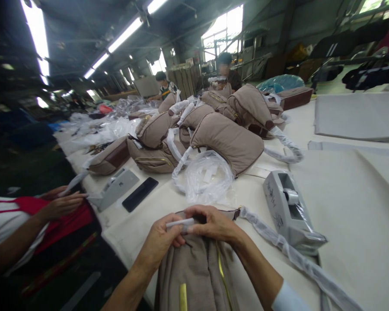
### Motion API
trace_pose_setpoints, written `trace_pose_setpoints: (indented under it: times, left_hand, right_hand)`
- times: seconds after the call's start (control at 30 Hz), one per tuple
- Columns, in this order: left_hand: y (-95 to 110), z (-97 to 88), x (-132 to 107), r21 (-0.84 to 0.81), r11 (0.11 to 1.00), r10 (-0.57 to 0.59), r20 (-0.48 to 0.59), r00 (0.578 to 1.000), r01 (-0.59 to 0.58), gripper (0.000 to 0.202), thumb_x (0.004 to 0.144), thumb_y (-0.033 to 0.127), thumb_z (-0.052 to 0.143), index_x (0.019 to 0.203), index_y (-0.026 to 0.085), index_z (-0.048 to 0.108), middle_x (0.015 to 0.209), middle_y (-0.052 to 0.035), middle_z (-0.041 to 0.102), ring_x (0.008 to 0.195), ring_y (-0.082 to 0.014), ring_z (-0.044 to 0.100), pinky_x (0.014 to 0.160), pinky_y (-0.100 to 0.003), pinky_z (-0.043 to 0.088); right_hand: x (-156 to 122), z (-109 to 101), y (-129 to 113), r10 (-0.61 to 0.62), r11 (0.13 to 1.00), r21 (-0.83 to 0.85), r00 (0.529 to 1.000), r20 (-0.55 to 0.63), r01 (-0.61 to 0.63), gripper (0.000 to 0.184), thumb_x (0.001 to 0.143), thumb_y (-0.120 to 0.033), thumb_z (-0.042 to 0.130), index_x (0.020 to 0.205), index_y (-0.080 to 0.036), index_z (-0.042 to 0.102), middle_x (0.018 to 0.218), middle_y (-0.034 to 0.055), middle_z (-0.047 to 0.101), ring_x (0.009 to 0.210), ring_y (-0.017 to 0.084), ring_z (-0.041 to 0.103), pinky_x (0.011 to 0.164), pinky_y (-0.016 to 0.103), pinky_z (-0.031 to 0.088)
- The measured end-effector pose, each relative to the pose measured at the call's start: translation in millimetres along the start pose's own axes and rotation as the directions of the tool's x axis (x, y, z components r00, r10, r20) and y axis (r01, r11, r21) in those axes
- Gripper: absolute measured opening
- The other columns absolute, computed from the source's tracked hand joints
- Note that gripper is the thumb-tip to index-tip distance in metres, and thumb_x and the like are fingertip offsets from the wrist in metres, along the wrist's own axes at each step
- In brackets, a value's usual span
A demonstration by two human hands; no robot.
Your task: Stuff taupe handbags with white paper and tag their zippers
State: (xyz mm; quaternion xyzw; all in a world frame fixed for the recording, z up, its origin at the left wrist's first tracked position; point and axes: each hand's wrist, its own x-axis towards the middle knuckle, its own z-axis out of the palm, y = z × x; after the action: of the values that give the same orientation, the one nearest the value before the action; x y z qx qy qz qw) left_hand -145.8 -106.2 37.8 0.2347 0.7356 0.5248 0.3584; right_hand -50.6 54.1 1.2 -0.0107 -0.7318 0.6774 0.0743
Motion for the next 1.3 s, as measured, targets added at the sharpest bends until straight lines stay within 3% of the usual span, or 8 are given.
trace_pose_setpoints:
  times: [0.13,0.27,0.4,0.67,0.83,1.03,1.17,1.3]
  left_hand:
    - [-2,-3.3,1,0.000,0.999,0.033,0.018,0.999,-0.033,0.017,0.076,0.029,0.057,0.081,0.013,0.059,0.059,0.0008,0.060,0.049,-0.0082,0.056,0.049,-0.017,0.044]
    - [-3,-6.4,1,-0.070,0.997,-0.021,0.067,0.998,0.025,0.025,0.073,0.030,0.059,0.091,0.012,0.059,0.068,-0.0009,0.063,0.052,-0.0090,0.059,0.049,-0.018,0.045]
    - [-2,-0.1,-2,-0.125,0.991,-0.045,-0.019,0.999,0.043,0.016,0.069,0.026,0.054,0.079,0.014,0.057,0.059,0.0016,0.060,0.044,-0.0070,0.054,0.042,-0.015,0.040]
    - [-4,11.3,-6,-0.185,0.977,-0.118,-0.063,0.991,0.104,0.018,0.063,0.024,0.051,0.075,0.014,0.060,0.051,0.0035,0.056,0.037,-0.0044,0.044,0.034,-0.012,0.029]
    - [-3,12.3,-6,-0.218,0.965,-0.160,-0.048,0.986,0.146,0.018,0.063,0.025,0.052,0.076,0.015,0.059,0.049,0.0039,0.056,0.036,-0.0045,0.043,0.033,-0.012,0.028]
    - [2,5.4,-9,-0.330,0.910,-0.246,0.056,0.968,0.251,0.020,0.060,0.025,0.059,0.077,0.015,0.056,0.051,0.0027,0.059,0.038,-0.0065,0.049,0.035,-0.013,0.035]
    - [9,-11.3,-4,-0.350,0.861,-0.296,0.244,0.924,0.368,0.034,0.069,0.042,0.057,0.090,0.015,0.055,0.065,-0.0038,0.067,0.048,-0.0135,0.062,0.044,-0.020,0.048]
    - [13,-22.4,8,-0.106,0.846,-0.473,0.303,0.828,0.522,0.052,0.072,0.064,0.052,0.087,0.015,0.054,0.065,-0.0069,0.068,0.049,-0.0162,0.065,0.041,-0.021,0.048]
  right_hand:
    - [8,-1,-4,0.091,0.995,0.029,0.996,0.001,-0.091,0.024,0.075,-0.037,0.068,0.077,-0.013,0.063,0.069,-0.0020,0.057,0.064,0.011,0.049,0.060,0.022,0.036]
    - [8,6,-1,0.057,0.998,0.012,0.998,-0.041,-0.057,0.021,0.078,-0.034,0.066,0.074,-0.013,0.062,0.065,-0.0027,0.055,0.061,0.009,0.045,0.058,0.022,0.033]
    - [3,12,2,-0.065,0.982,-0.187,0.985,-0.159,0.035,0.019,0.082,-0.033,0.063,0.075,-0.015,0.063,0.069,-0.0002,0.057,0.067,0.012,0.050,0.062,0.024,0.037]
    - [-21,16,-6,-0.438,0.645,-0.656,0.893,0.102,0.392,0.019,0.090,-0.017,0.044,0.098,-0.017,0.061,0.091,0.0069,0.065,0.089,0.018,0.055,0.082,0.035,0.038]
    - [-24,27,-11,-0.478,0.470,-0.828,0.877,0.051,0.304,0.010,0.088,-0.027,0.055,0.091,-0.020,0.060,0.086,0.0023,0.068,0.086,0.018,0.058,0.090,0.040,0.034]
    - [-24,37,-3,-0.556,0.439,-0.866,0.829,-0.053,0.239,0.013,0.091,-0.018,0.048,0.083,-0.017,0.058,0.079,0.0033,0.067,0.081,0.017,0.059,0.086,0.038,0.038]
    - [-27,42,0,-0.615,0.421,-0.863,0.787,-0.047,0.278,0.017,0.092,-0.013,0.042,0.087,-0.016,0.058,0.079,0.0060,0.066,0.080,0.017,0.059,0.079,0.034,0.043]
    - [-30,42,1,-0.636,0.390,-0.872,0.772,-0.022,0.296,0.019,0.093,-0.014,0.040,0.091,-0.014,0.059,0.080,0.0066,0.065,0.084,0.017,0.058,0.076,0.032,0.045]
